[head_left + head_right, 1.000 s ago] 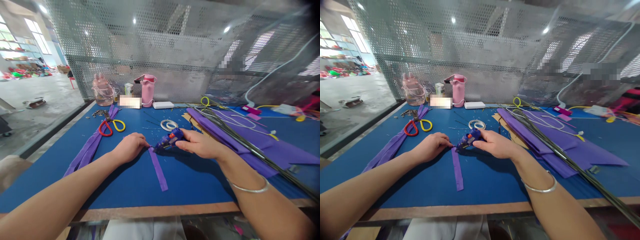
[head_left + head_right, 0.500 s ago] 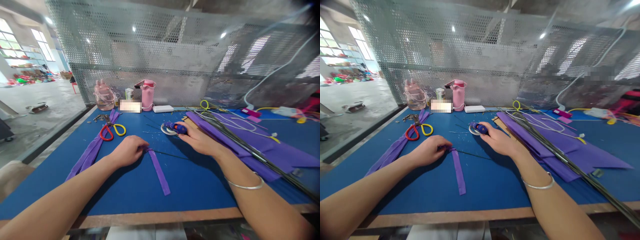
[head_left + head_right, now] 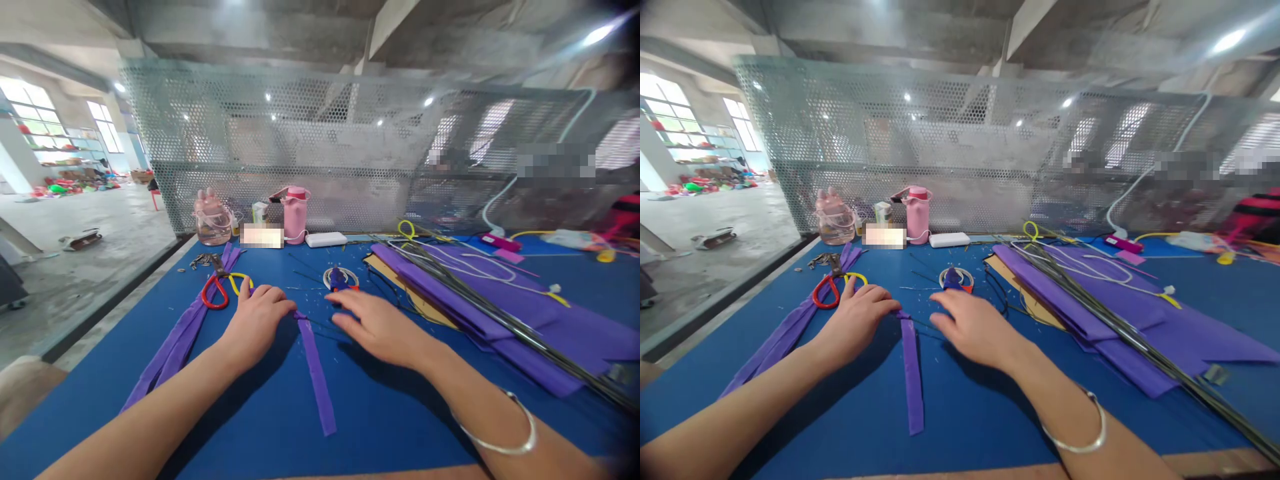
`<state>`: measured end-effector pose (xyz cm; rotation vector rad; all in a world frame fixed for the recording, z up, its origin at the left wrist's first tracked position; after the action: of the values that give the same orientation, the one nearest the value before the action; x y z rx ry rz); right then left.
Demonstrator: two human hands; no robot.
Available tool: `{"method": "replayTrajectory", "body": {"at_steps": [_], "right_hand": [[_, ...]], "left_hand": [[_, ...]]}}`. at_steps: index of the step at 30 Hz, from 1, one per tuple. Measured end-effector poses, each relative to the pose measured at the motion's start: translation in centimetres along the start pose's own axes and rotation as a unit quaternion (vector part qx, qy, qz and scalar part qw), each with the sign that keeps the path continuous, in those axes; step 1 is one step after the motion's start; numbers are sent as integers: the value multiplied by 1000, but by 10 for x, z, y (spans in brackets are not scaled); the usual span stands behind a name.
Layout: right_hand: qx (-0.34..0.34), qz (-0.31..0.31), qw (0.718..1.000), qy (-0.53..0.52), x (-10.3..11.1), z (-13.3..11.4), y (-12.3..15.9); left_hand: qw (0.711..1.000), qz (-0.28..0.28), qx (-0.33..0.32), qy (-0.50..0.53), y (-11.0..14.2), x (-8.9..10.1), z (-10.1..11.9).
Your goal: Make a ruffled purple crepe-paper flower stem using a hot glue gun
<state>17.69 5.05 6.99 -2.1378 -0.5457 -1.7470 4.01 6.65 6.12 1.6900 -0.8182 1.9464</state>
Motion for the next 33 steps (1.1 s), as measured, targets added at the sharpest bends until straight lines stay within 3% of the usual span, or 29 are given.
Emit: {"method": "replayTrajectory", "body": {"at_steps": [2, 5, 7, 9, 10, 11, 13, 15, 16, 19, 22, 24, 26, 30, 33], "right_hand": [[9, -52, 998, -36, -11, -12, 2], [-3, -38, 996, -80, -13, -13, 1], [-13, -1, 990, -139, -8, -6, 2], [-18, 19, 979, -200, -4, 0, 2], [-16, 20, 974, -224, -4, 0, 3], [-10, 17, 970, -241, -4, -1, 3], [6, 3, 966, -257, -5, -8, 3], [11, -11, 966, -256, -9, -13, 3], [12, -18, 968, -252, -11, -15, 2], [12, -15, 978, -208, -15, -19, 3], [28, 92, 992, -75, 0, -28, 10], [64, 172, 983, 17, 10, -44, 19], [111, 207, 970, 64, 13, -59, 26], [153, 255, 955, 2, 20, -62, 33], [113, 280, 950, -80, 23, -46, 32]], "left_hand": [[999, 32, 2, 11, 2, 8, 1], [987, 151, 13, 55, 13, 29, 2], [948, 289, 29, 132, 32, 48, -2], [876, 380, 64, 290, 48, 50, -17], [833, 375, 86, 398, 48, 39, -26], [785, 334, 107, 511, 41, 22, -31], [681, 203, 131, 692, 23, -17, -22], [602, 124, 136, 777, 13, -37, -9], [582, 115, 139, 793, 12, -40, -7], [565, 119, 156, 801, 11, -44, -12], [563, 107, 163, 803, 9, -47, -12], [556, 98, 157, 811, 8, -48, -9], [548, 91, 147, 818, 8, -48, -5], [541, 76, 118, 829, 7, -43, 2], [548, 68, 95, 829, 6, -38, 6]]}}
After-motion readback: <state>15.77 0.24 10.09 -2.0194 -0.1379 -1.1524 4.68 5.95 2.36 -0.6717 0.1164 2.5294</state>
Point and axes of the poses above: each hand's wrist, its own y-axis away from the middle knuckle, its own x-axis out of the back of the hand, z = x × y, the point moved 10 cm from there along -y, towards the middle knuckle, and after that the axes turned 14 degrees about -z, right-handed, at the moved point
